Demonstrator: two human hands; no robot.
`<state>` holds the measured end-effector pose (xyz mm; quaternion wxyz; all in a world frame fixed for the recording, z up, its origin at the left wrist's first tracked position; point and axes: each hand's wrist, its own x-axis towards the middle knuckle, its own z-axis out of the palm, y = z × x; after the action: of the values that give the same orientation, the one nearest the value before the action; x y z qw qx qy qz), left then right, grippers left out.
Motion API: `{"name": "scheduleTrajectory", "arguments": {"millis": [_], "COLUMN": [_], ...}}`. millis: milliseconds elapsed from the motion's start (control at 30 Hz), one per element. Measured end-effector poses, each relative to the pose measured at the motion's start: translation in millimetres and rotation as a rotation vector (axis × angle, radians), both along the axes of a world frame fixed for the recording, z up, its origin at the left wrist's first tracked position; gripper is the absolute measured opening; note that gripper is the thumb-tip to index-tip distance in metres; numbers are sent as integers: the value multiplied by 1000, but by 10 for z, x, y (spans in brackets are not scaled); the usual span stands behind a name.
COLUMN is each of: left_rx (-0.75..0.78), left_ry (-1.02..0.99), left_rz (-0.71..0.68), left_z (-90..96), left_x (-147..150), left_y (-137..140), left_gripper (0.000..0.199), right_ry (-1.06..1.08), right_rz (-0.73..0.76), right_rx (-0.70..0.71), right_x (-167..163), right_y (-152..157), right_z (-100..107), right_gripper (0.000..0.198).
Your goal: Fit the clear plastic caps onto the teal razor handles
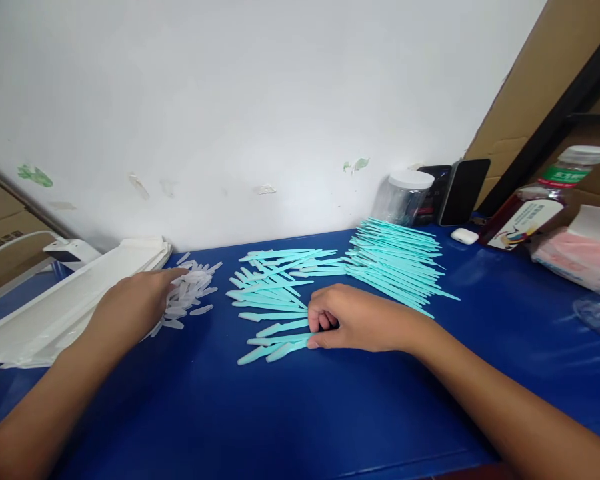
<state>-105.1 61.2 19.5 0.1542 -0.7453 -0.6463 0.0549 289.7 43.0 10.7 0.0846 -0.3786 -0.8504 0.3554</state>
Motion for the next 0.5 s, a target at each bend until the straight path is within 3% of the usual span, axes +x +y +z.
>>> {"name": "scheduleTrajectory", "arguments": {"millis": [133,200,333,400,500], "left_rx": [37,123,349,322,79], "left_ry": [12,-13,-259,-480,-595], "left_rz": [8,-59,-440,-637,-780], "left_z": [13,16,-26,-85,-207], "left_x": [23,45,203,366,641], "left_y": [-8,1,-19,-93,-261], "left_gripper": [42,37,31,23,18], "right_ry": [-38,-41,-46,-50,-46], "right_rz": [14,24,35,38,47], "right_rx": [-12,-30,-25,-12,0], "right_x": [-5,-11,-11,-5,1], "right_y": [-6,-4,11,17,19], "right_z": [-5,-12,-29,-33,-31], "right_gripper": [26,25,30,32,32]}}
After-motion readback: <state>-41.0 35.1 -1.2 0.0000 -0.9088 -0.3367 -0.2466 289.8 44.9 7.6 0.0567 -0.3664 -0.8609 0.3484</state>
